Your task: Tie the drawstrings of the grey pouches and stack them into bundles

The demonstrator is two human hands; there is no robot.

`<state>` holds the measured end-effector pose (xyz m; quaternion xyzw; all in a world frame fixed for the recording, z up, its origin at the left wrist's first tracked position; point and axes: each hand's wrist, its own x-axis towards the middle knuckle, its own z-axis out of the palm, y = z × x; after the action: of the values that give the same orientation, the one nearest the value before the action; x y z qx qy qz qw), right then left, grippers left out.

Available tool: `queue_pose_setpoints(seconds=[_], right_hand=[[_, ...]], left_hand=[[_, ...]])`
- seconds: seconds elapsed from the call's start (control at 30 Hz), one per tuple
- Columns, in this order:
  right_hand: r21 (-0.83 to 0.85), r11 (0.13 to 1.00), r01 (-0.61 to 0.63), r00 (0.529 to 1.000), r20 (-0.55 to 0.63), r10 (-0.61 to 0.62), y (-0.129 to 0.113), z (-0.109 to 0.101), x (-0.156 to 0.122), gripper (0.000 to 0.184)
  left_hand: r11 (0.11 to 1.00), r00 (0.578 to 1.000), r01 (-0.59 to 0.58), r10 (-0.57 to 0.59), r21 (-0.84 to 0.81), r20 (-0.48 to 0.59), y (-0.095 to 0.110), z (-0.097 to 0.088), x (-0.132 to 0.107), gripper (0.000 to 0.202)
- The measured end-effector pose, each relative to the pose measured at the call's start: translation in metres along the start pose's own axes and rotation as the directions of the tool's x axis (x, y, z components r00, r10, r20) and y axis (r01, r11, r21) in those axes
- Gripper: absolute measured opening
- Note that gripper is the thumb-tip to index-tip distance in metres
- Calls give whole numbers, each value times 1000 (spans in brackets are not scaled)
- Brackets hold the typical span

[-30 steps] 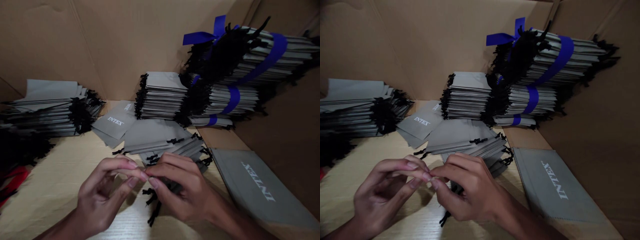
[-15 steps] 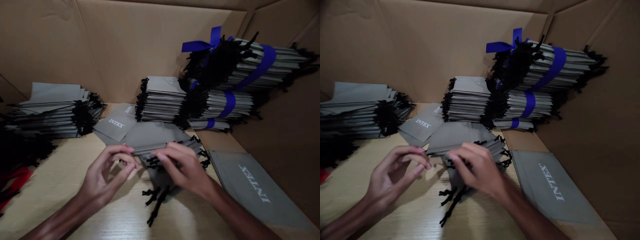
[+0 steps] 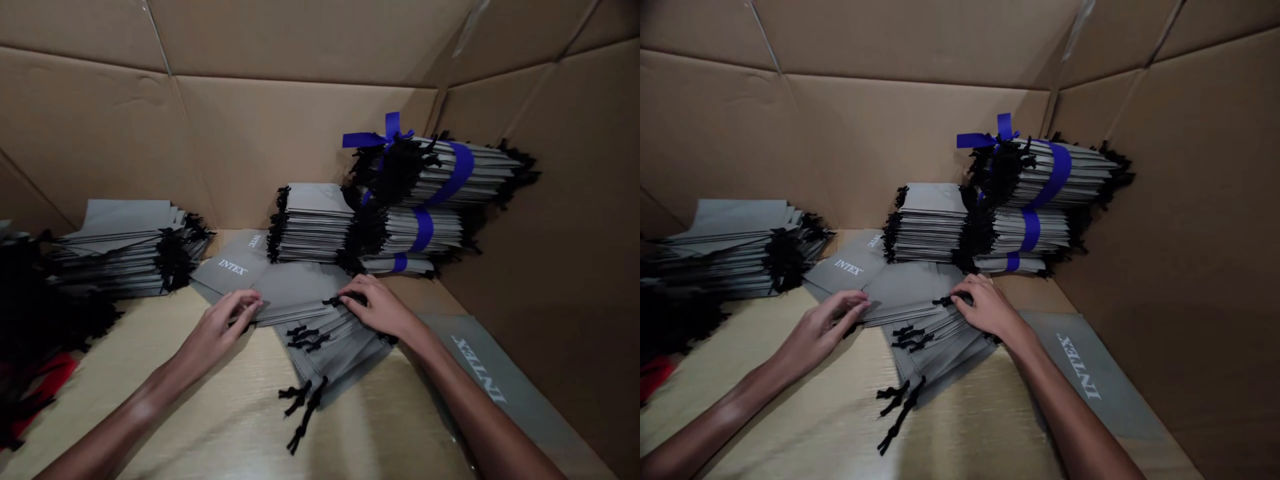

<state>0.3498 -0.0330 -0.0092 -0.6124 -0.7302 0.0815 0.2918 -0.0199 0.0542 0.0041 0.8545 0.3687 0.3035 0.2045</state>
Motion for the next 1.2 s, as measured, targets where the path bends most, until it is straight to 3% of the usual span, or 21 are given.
queue_pose_setpoints(seconds=[0.17,0.37,0.63,0.9,1.07,1.2], right_hand=[[-8,1000,-13,1000,23,13,4,0,0,21],[-11,999,-41,998,53,41,2,-6,0,22],[21,998,-55,996,75,53,2,-9,1,24],[52,998,-37,997,63,33,-1,-14,0,25],[64,996,-61,996,-54,65,5,-27,1,29],[59,992,-116,972,-198,125,10,-33,3,33]], left_hand=[[986,982,-134,119,97,146,6,11,2,43],[968,972,-217,202,127,117,7,12,4,43],[989,999,-49,50,141,-3,1,11,4,52],[914,951,-291,243,282,192,6,10,2,50],[880,938,-340,292,331,186,3,15,4,54],[897,955,-296,277,327,104,-4,16,6,58]])
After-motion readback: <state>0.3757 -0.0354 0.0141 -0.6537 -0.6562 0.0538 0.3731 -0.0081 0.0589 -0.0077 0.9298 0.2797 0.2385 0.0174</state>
